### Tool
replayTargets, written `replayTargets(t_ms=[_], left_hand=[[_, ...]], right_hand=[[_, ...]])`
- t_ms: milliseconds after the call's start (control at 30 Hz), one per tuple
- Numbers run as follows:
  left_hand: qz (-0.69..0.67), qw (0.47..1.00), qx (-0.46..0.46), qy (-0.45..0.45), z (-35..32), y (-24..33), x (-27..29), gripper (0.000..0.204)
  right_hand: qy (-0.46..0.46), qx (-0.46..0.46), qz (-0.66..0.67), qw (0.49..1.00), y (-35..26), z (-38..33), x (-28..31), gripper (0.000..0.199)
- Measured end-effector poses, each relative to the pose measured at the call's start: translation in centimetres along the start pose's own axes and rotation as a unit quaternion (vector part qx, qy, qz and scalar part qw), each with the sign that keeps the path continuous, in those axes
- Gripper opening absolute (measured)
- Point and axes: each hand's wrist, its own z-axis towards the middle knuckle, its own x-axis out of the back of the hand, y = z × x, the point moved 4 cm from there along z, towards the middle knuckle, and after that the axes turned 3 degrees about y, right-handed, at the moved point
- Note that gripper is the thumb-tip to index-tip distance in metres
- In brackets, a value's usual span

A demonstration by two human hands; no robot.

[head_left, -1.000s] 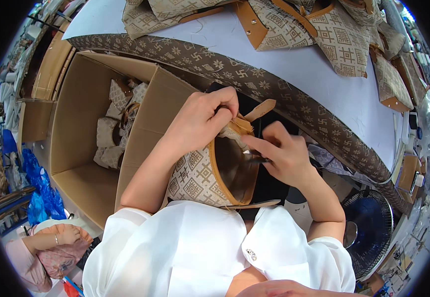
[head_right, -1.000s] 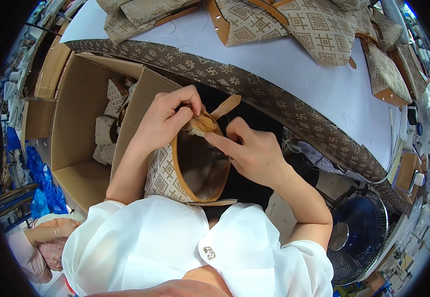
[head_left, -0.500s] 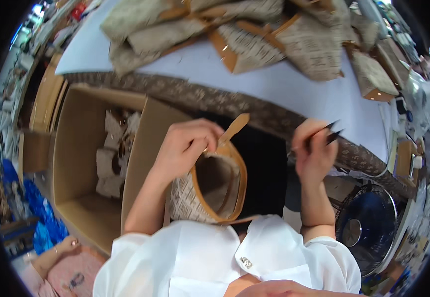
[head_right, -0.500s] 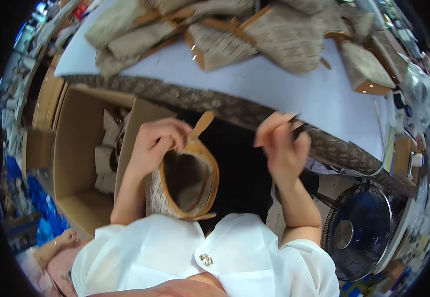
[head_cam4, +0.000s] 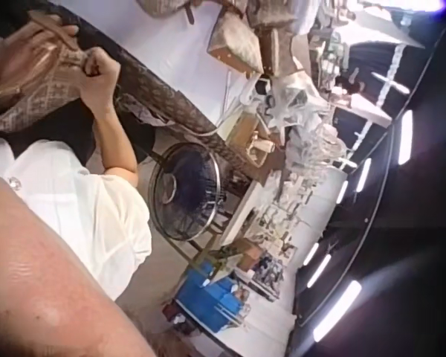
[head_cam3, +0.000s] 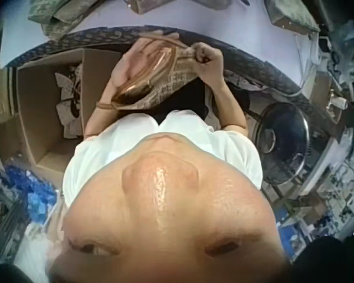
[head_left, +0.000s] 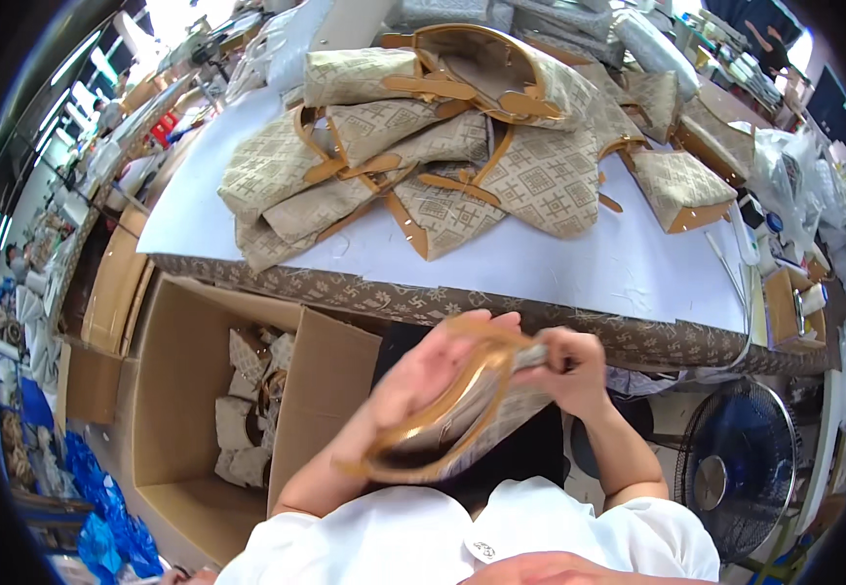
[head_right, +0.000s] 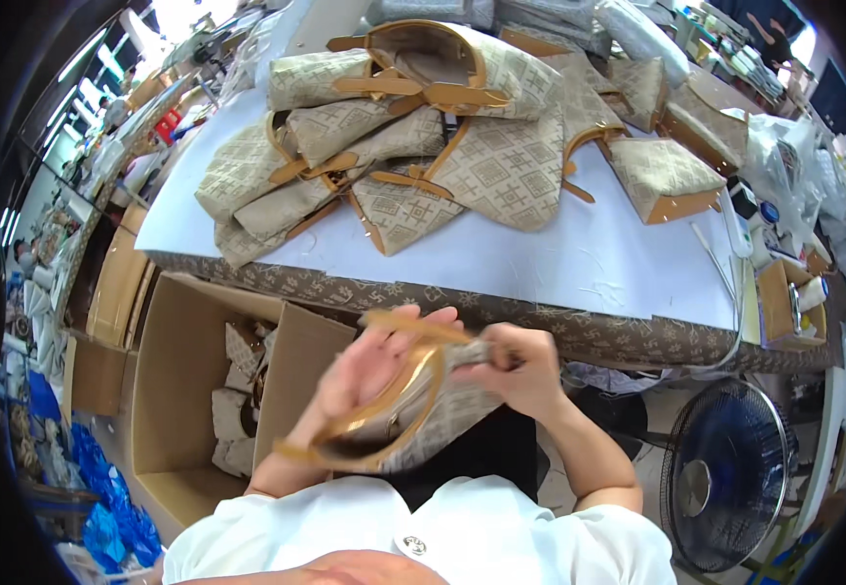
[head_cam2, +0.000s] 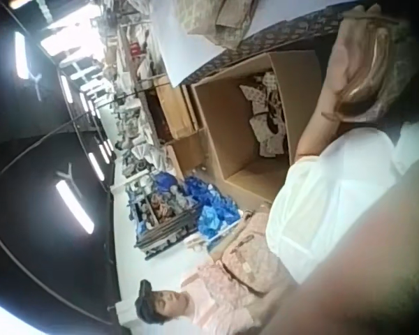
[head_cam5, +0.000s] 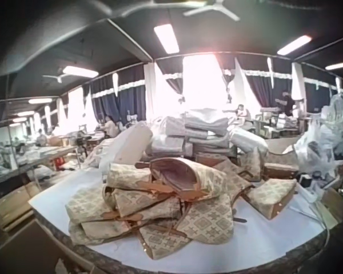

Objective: Inspecting manufactured handbags and using a small snip tool to trim loose threads from the interior and exterior.

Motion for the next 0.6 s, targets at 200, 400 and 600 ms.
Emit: replayTargets(t_ms=[200,400,600], left_hand=[[0.559,0.826,0.069,0.031,-2.1,3.7,0.6,0.075],[0.557,0.476,-0.591,0.339,-6.7,17.4,1.3,0.035],[0.644,0.279,-0.661,0.265,4.1,25.7,-2.8,0.036]], right_hand=[[0.360,-0.090,0.147,0.917,-1.1,-1.6,6.5,0.033],[0.288,0.072,0.107,0.949,-3.7,4.7,10.4,0.027],[0.582,0.026,-0.285,0.761,5.0,7.7,29.7,0.036]])
